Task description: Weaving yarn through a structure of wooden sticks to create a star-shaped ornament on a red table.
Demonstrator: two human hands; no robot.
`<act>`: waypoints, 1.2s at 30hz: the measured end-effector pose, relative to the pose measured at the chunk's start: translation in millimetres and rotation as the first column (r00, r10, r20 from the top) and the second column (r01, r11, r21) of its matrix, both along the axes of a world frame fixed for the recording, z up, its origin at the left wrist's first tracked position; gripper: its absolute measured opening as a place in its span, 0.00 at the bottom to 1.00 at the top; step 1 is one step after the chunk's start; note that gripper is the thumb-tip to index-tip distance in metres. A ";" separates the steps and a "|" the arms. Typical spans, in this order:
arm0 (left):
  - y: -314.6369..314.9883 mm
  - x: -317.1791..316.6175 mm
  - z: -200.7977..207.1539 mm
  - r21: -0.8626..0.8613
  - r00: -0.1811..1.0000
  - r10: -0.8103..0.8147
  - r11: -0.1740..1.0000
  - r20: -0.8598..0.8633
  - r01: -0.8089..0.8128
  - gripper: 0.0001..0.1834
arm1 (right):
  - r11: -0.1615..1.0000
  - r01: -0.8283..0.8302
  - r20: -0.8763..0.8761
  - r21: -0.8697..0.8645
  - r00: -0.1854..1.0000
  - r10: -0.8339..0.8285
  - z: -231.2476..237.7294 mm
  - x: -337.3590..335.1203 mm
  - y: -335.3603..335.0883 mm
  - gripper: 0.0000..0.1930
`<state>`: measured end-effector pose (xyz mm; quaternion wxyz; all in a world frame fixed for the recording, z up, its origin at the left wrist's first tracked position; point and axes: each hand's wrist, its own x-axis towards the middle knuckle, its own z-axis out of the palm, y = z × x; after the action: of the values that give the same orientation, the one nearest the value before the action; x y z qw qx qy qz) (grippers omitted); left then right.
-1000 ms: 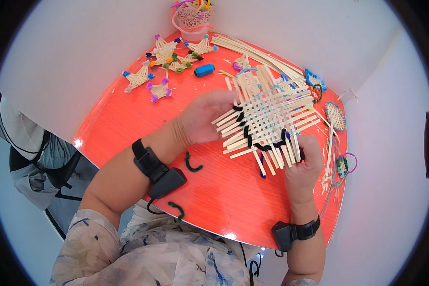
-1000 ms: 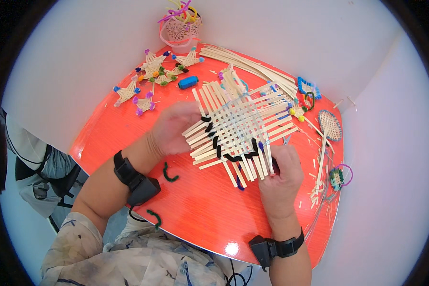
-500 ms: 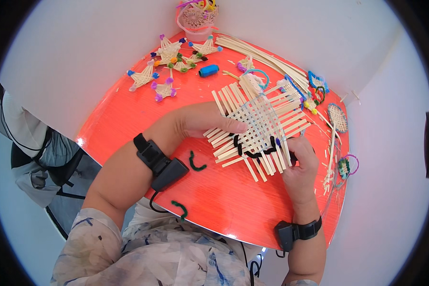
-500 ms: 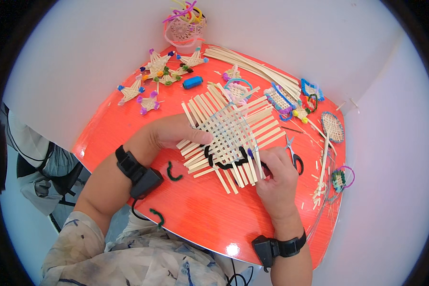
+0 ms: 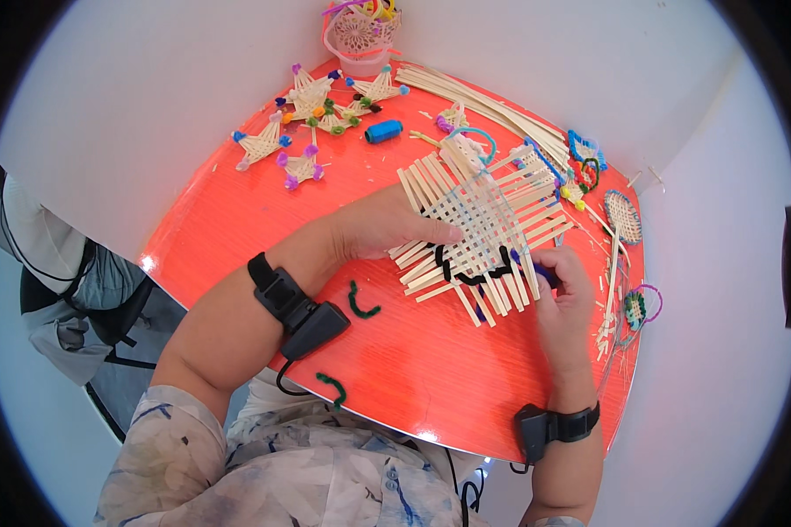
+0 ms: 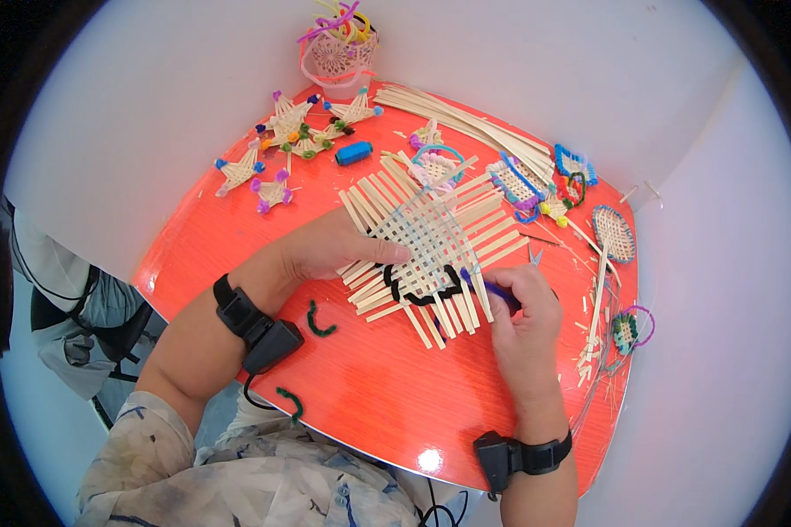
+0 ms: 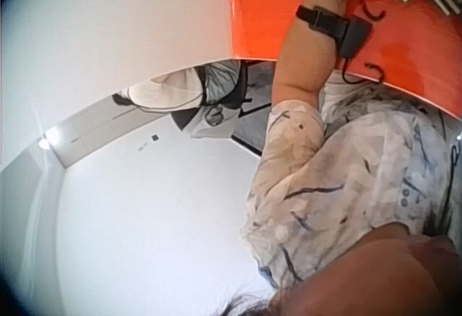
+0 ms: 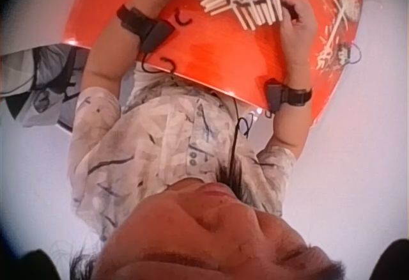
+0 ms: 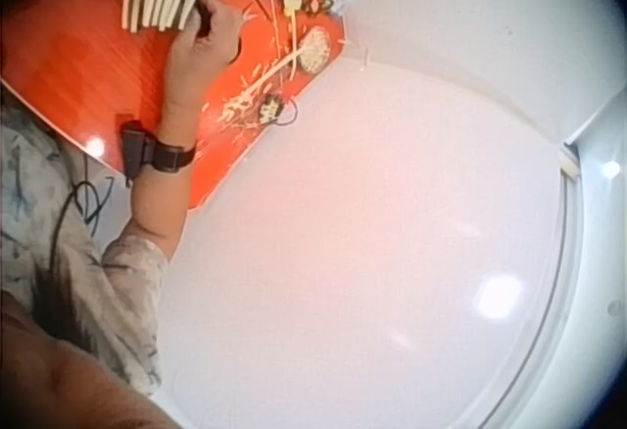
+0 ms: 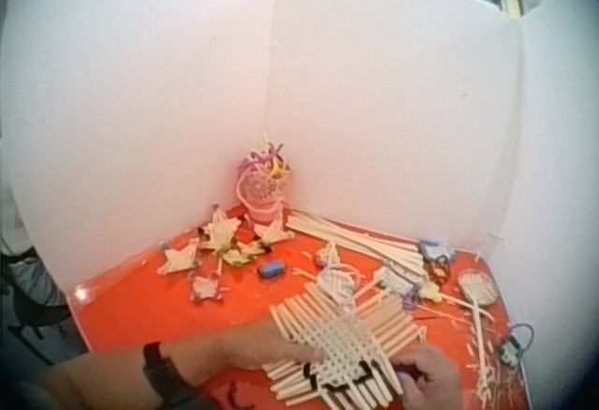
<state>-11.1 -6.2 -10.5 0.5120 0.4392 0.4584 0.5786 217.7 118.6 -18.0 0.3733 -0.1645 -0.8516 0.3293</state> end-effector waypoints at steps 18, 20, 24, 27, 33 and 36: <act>5.2 -0.2 -4.1 0.022 0.986 0.165 0.986 -0.012 -0.165 0.27 | 0.970 0.167 0.054 -0.175 0.986 -0.159 10.3 8.2 -0.4 0.05; 7.2 -0.8 -5.7 0.002 0.973 0.203 0.979 0.109 -0.204 0.28 | 0.978 0.201 0.109 -0.057 0.975 -0.194 14.3 8.9 -1.6 0.05; 10.1 0.0 -8.1 0.026 0.967 0.199 0.978 0.161 -0.205 0.30 | 0.984 0.173 0.087 0.046 0.980 -0.177 15.8 8.2 -6.2 0.05; 9.9 3.4 -4.3 -0.007 0.960 0.210 0.977 0.183 -0.213 0.29 | 0.979 0.178 0.049 0.099 0.982 -0.183 17.3 6.9 -8.3 0.05; 7.7 9.8 4.8 -0.099 0.939 0.262 0.964 0.221 -0.246 0.28 | 0.962 0.201 0.016 0.184 0.978 -0.207 17.6 5.6 -10.7 0.05; 7.7 8.9 5.1 -0.162 0.925 0.296 0.951 0.239 -0.263 0.27 | 0.958 0.206 0.002 0.201 0.978 -0.211 15.9 4.1 -13.6 0.05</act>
<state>-2.2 1.5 -5.4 0.5067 0.2560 0.4807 0.6683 221.7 104.9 -2.1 0.4104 -0.2189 -0.8625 0.1992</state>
